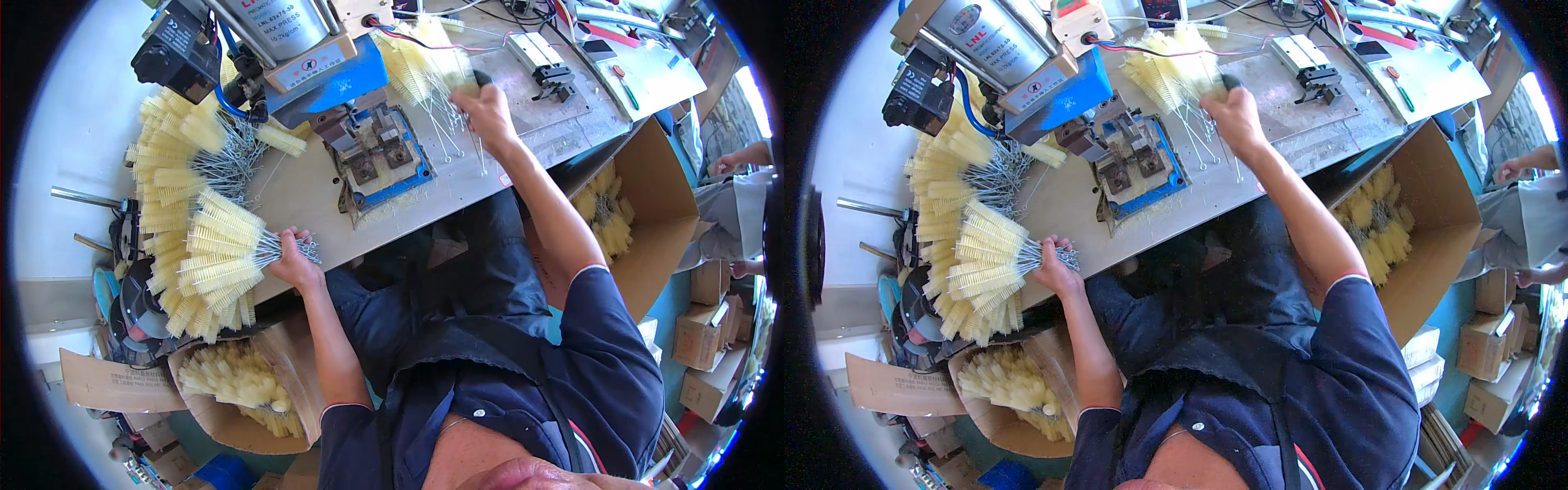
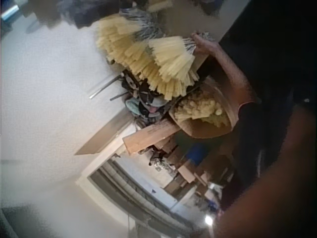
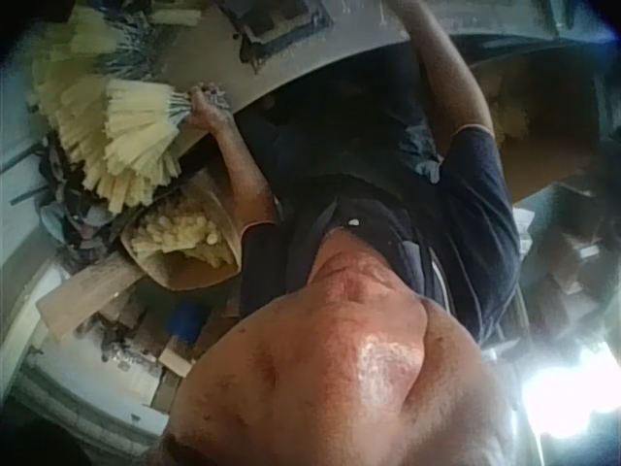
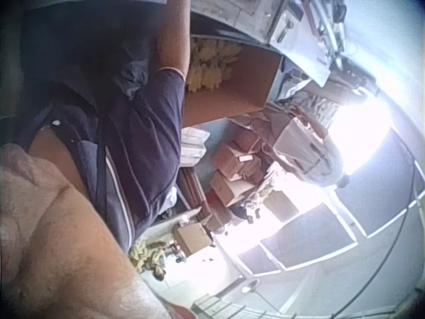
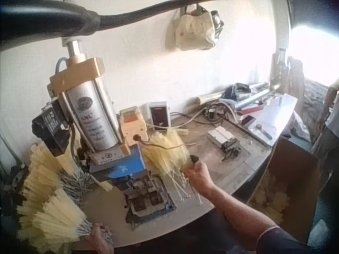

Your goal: Using a machine to attach bristles to wire handles to manufacture brushes.

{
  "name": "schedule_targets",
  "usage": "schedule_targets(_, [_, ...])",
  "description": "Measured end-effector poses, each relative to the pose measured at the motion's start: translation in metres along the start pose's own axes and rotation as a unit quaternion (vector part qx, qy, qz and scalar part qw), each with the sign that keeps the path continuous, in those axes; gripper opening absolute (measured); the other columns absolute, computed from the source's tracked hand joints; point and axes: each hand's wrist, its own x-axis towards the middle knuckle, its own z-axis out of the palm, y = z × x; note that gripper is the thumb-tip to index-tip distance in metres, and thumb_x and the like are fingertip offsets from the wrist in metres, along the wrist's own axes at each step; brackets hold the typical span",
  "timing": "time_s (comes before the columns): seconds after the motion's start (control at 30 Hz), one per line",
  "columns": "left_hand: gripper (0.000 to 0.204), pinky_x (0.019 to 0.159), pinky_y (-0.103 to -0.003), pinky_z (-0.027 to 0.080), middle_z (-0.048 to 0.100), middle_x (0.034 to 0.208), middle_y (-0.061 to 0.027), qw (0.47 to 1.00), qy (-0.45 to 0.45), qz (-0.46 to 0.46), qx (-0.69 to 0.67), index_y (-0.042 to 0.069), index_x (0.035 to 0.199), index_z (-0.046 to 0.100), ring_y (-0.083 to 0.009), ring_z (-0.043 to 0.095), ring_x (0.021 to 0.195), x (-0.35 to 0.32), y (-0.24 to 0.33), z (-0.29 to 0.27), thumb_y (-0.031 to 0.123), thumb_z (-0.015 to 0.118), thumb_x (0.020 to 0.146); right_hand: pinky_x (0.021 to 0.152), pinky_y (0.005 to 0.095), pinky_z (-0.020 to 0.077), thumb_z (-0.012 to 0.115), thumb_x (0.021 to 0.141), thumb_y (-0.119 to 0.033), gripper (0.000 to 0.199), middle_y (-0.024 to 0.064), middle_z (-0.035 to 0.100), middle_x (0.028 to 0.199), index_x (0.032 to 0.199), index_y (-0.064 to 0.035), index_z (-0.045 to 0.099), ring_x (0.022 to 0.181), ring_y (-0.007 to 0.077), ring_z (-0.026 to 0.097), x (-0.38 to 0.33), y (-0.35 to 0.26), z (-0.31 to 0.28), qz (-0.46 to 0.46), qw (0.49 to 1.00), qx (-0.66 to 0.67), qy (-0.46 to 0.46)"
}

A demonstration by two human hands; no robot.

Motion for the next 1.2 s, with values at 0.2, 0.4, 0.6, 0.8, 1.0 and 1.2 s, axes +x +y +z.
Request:
schedule_targets(0.2, [0.021, 0.054, -0.031, 0.054, 0.064, 0.085, -0.0123, 1.0, -0.004, -0.007, -0.002, -0.002, 0.103, 0.053, -0.0203, 0.065, 0.063, 0.001, 0.003, 0.008, 0.001, 0.063, 0.085, 0.08, 0.0509, 0.0526, 0.068, 0.085, -0.026, 0.033, 0.0297, 0.067, 0.085, 0.084, 0.0069, 0.068, 0.086, 0.0447, 0.068, 0.056, -0.005, 0.024, -0.092, 0.953, -0.267, 0.111])
schedule_targets(0.4, [0.023, 0.053, -0.03, 0.053, 0.064, 0.087, -0.0115, 1.0, -0.008, -0.008, -0.016, -0.003, 0.109, 0.054, -0.0195, 0.064, 0.062, 0.0, 0.003, 0.008, 0.002, 0.063, 0.088, 0.102, 0.0483, 0.0451, 0.07, 0.086, -0.037, 0.053, 0.0218, 0.051, 0.136, 0.122, 0.0009, 0.063, 0.127, 0.0392, 0.047, 0.058, -0.01, 0.036, -0.105, 0.929, -0.337, 0.111])
schedule_targets(0.6, [0.032, 0.058, -0.03, 0.054, 0.062, 0.09, -0.0066, 0.999, -0.013, -0.007, -0.043, 0.001, 0.121, 0.054, -0.0157, 0.062, 0.067, -0.006, 0.009, -0.009, 0.013, 0.067, 0.095, 0.095, 0.042, 0.048, 0.07, 0.085, -0.012, 0.042, 0.0144, 0.062, 0.119, 0.126, -0.0102, 0.061, 0.111, 0.032, 0.057, -0.03, -0.012, 0.058, -0.267, 0.943, -0.127, 0.152])
schedule_targets(0.8, [0.04, 0.06, -0.029, 0.053, 0.057, 0.085, -0.0043, 0.985, -0.128, -0.064, -0.097, 0.003, 0.131, 0.05, -0.0161, 0.062, 0.07, -0.057, 0.042, 0.002, 0.026, 0.063, 0.101, 0.058, 0.0243, 0.0489, 0.064, 0.097, -0.017, 0.022, 0.0034, 0.072, 0.085, 0.098, 0.0035, 0.073, 0.071, 0.0072, 0.063, -0.127, -0.024, 0.103, -0.067, 0.978, 0.09, -0.177])
schedule_targets(1.0, [0.043, 0.059, -0.03, 0.053, 0.054, 0.081, -0.0053, 0.943, -0.287, -0.102, -0.139, -0.005, 0.13, 0.046, -0.0173, 0.061, 0.068, -0.097, 0.057, -0.012, 0.023, 0.06, 0.101, 0.051, 0.026, 0.0469, 0.064, 0.096, -0.021, 0.032, 0.0079, 0.068, 0.071, 0.084, 0.0077, 0.072, 0.056, 0.0116, 0.06, -0.152, -0.067, 0.165, -0.002, 0.945, 0.141, -0.294])
schedule_targets(1.2, [0.044, 0.06, -0.03, 0.054, 0.054, 0.08, -0.0055, 0.924, -0.337, -0.126, -0.127, -0.004, 0.13, 0.047, -0.0174, 0.06, 0.066, -0.123, 0.059, -0.01, 0.017, 0.066, 0.097, 0.042, 0.034, 0.0526, 0.069, 0.093, -0.03, 0.051, 0.0155, 0.066, 0.068, 0.076, 0.0171, 0.062, 0.055, 0.0186, 0.065, -0.161, -0.042, 0.181, 0.059, 0.95, 0.125, -0.279])
